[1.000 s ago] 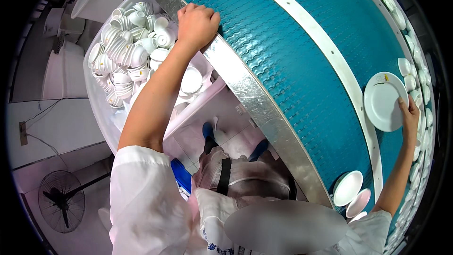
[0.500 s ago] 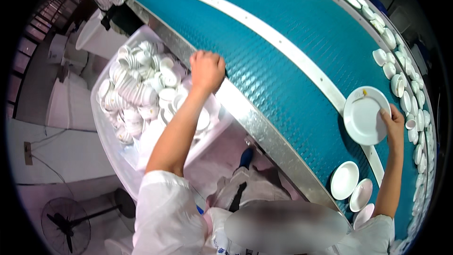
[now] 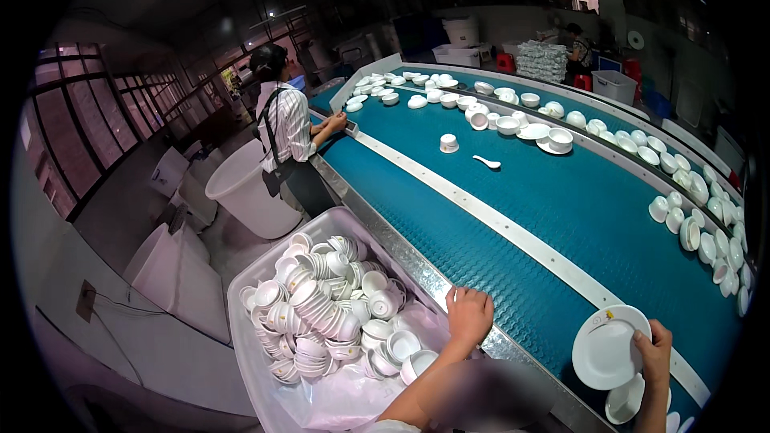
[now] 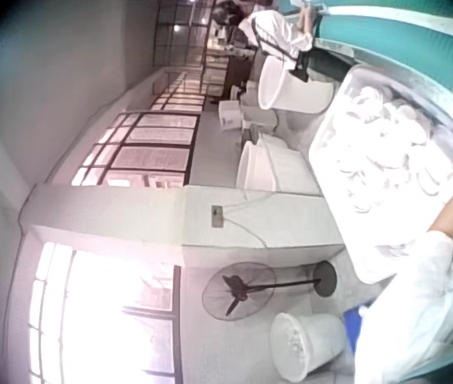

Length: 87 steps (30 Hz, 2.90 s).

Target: The person sorts ceramic bowls and plates on a moving conveyor belt, picking them up by hand and placing them into white bins. They also handle small red lids and a spoon during the sorting process.

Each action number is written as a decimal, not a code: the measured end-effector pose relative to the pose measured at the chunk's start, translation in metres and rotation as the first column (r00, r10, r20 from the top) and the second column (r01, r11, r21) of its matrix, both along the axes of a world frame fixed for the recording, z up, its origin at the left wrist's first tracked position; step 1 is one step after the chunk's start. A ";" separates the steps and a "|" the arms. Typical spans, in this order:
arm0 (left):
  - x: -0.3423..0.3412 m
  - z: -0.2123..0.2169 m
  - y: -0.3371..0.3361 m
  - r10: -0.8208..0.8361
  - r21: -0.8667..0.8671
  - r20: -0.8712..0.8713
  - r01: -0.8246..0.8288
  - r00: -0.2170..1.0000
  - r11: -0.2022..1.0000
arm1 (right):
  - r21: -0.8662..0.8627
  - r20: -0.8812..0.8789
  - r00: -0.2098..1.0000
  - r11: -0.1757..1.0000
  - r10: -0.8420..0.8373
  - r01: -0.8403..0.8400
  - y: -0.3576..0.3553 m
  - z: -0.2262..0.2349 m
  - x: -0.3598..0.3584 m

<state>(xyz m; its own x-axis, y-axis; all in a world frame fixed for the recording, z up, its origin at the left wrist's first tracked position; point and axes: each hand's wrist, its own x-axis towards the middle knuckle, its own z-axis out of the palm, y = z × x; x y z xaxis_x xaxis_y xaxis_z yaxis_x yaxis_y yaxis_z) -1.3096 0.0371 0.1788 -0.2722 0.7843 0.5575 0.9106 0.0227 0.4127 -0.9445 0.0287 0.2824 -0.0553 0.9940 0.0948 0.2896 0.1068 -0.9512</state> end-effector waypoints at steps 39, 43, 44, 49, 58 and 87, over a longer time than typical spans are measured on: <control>0.006 -0.018 -0.012 0.042 -0.177 -0.105 -0.060 0.994 0.982 | -0.517 -0.659 0.722 0.824 -0.211 -0.232 -0.175 -0.043 0.065; 0.015 -0.029 -0.010 0.038 -0.146 -0.133 -0.057 0.990 0.988 | -0.528 -0.620 0.747 0.832 -0.241 -0.170 -0.186 -0.040 0.093; 0.014 -0.028 -0.011 0.039 -0.153 -0.138 -0.060 0.990 0.986 | -0.509 -0.614 0.753 0.847 -0.237 -0.149 -0.188 -0.044 0.099; 0.032 -0.029 -0.018 0.040 -0.184 -0.117 -0.061 0.992 0.981 | -0.485 -0.609 0.737 0.872 -0.292 -0.055 -0.193 -0.047 0.137; 0.111 0.027 0.048 -0.089 -0.175 0.112 0.108 0.990 0.979 | -0.328 -0.530 0.689 0.869 -0.494 0.371 -0.163 -0.034 0.256; 0.546 -0.016 0.358 -0.583 -0.323 -0.583 0.497 0.566 0.805 | -0.377 0.040 0.635 0.577 -0.772 0.725 -0.133 -0.081 0.549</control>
<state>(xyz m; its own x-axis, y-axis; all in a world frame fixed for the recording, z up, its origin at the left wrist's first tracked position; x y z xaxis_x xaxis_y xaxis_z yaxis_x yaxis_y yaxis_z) -0.7637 0.3950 0.1628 0.6025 0.7309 0.3206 0.7980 -0.5570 -0.2301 -0.3958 -0.1041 0.2011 0.7107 0.6413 -0.2891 0.0066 -0.4171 -0.9088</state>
